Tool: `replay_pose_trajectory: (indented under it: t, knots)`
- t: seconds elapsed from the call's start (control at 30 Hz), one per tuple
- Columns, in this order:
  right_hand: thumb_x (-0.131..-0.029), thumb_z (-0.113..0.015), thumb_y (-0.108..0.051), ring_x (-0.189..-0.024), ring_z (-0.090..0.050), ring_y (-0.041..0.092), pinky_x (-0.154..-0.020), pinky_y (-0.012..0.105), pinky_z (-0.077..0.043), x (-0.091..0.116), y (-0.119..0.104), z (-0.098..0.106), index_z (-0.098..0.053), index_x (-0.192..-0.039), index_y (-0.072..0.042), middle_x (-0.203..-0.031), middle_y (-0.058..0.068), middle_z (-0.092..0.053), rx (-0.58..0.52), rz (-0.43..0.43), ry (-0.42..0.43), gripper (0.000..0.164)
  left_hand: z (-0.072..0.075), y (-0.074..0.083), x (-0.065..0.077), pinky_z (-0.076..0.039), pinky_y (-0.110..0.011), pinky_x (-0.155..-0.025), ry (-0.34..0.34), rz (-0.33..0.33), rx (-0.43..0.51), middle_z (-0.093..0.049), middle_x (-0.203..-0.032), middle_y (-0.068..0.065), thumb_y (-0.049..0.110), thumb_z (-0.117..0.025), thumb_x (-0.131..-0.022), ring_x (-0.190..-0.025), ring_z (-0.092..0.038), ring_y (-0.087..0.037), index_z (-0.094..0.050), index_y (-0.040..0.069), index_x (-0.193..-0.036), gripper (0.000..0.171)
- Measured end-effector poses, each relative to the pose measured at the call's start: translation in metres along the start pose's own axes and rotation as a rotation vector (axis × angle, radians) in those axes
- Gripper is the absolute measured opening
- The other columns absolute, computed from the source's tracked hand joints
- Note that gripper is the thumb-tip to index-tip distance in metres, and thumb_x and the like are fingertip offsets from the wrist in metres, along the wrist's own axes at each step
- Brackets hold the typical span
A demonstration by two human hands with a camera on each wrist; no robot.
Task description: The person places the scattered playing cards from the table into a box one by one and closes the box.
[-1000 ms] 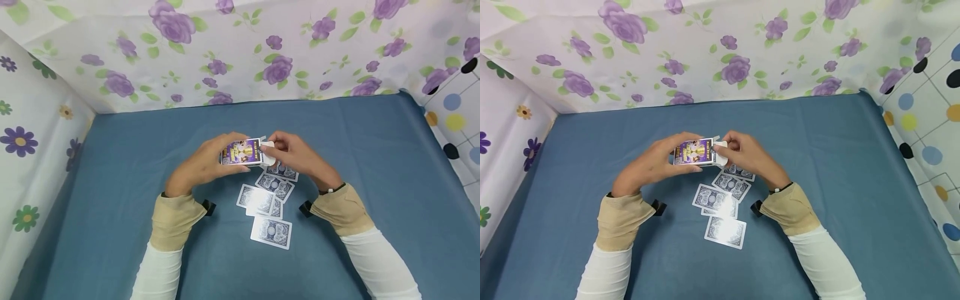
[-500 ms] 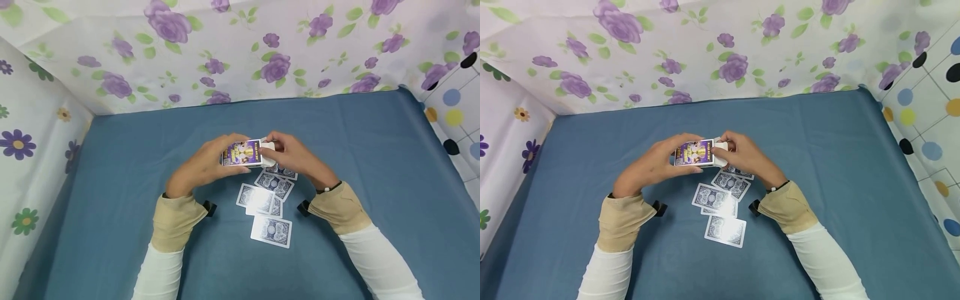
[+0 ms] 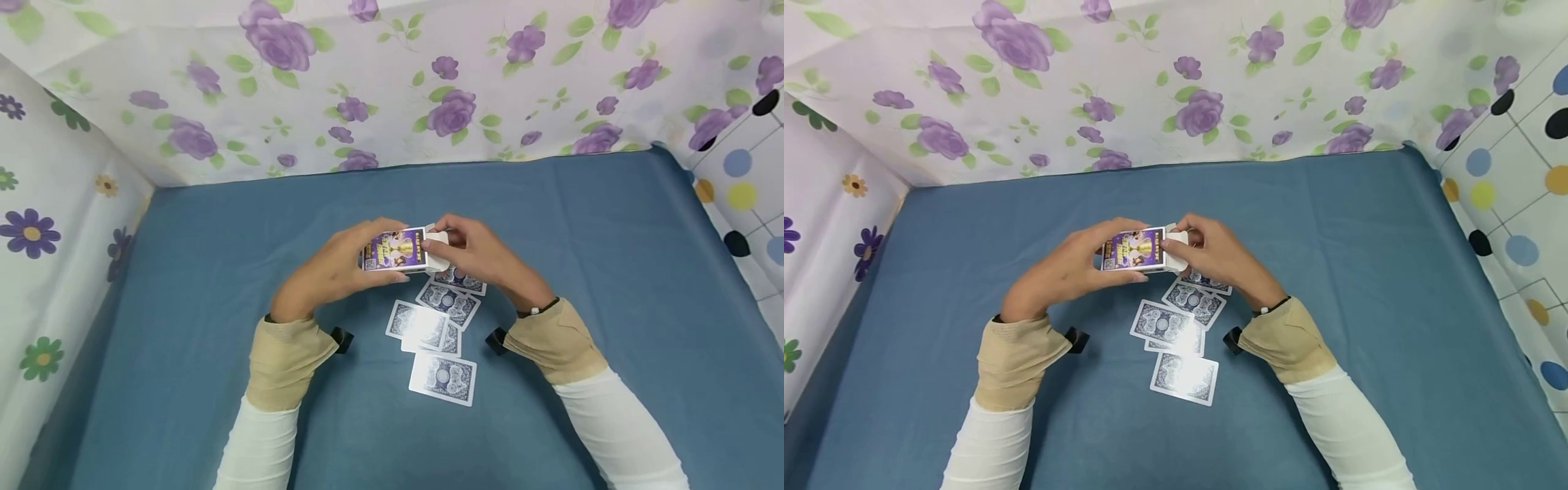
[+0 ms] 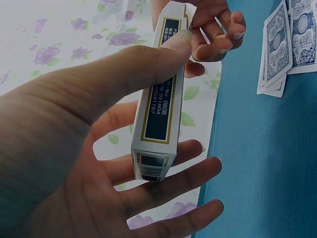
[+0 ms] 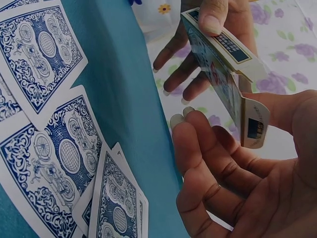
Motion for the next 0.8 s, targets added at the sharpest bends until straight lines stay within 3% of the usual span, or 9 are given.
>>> replay_pose_trajectory:
  t: [0.33,0.53,0.67,0.8]
  knots:
    - [-0.097,-0.060,-0.035,-0.074,-0.067,0.043,-0.058,0.043,-0.052,0.008,-0.010,0.015,-0.056,-0.114,-0.005,-0.081,0.011,-0.070,-0.045,-0.004,0.003,0.035,0.008,0.012,0.003,-0.046,-0.036,-0.082,0.018,-0.026,-0.019,-0.058,-0.122,0.004,0.039,-0.076,-0.083,-0.095,-0.055,-0.015,-0.052,0.022,-0.140,0.064]
    - [-0.101,-0.045,-0.049,-0.076,-0.067,0.036,-0.063,0.048,-0.051,0.014,-0.016,0.021,-0.056,-0.117,-0.005,-0.088,0.014,-0.067,-0.070,-0.001,0.041,0.049,0.008,0.015,0.012,-0.046,-0.036,-0.080,0.029,-0.009,-0.015,-0.058,-0.120,0.004,0.041,-0.077,-0.082,-0.092,-0.055,-0.016,-0.052,0.025,-0.140,0.065]
    - [-0.102,-0.038,-0.053,-0.074,-0.067,0.032,-0.061,0.046,-0.050,0.020,-0.010,0.026,-0.057,-0.115,0.000,-0.091,0.018,-0.066,-0.123,-0.018,0.103,0.058,0.008,0.013,0.022,-0.047,-0.036,-0.078,0.023,0.033,-0.021,-0.058,-0.117,0.004,0.043,-0.077,-0.081,-0.091,-0.055,-0.017,-0.052,0.027,-0.140,0.066]
    - [-0.102,-0.044,-0.049,-0.074,-0.067,0.034,-0.060,0.044,-0.051,0.030,0.007,0.025,-0.060,-0.108,-0.003,-0.089,0.019,-0.067,-0.065,-0.059,0.153,0.048,0.007,0.012,0.029,-0.048,-0.035,-0.075,0.055,0.023,-0.051,-0.059,-0.116,0.004,0.045,-0.076,-0.082,-0.088,-0.055,-0.017,-0.051,0.026,-0.141,0.067]
Point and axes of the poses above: each hand's wrist, its own x-axis away from the middle knuckle, its own z-axis out of the back of the hand, y = z × x, the point moved 5 cm from there along -x, towards the middle knuckle
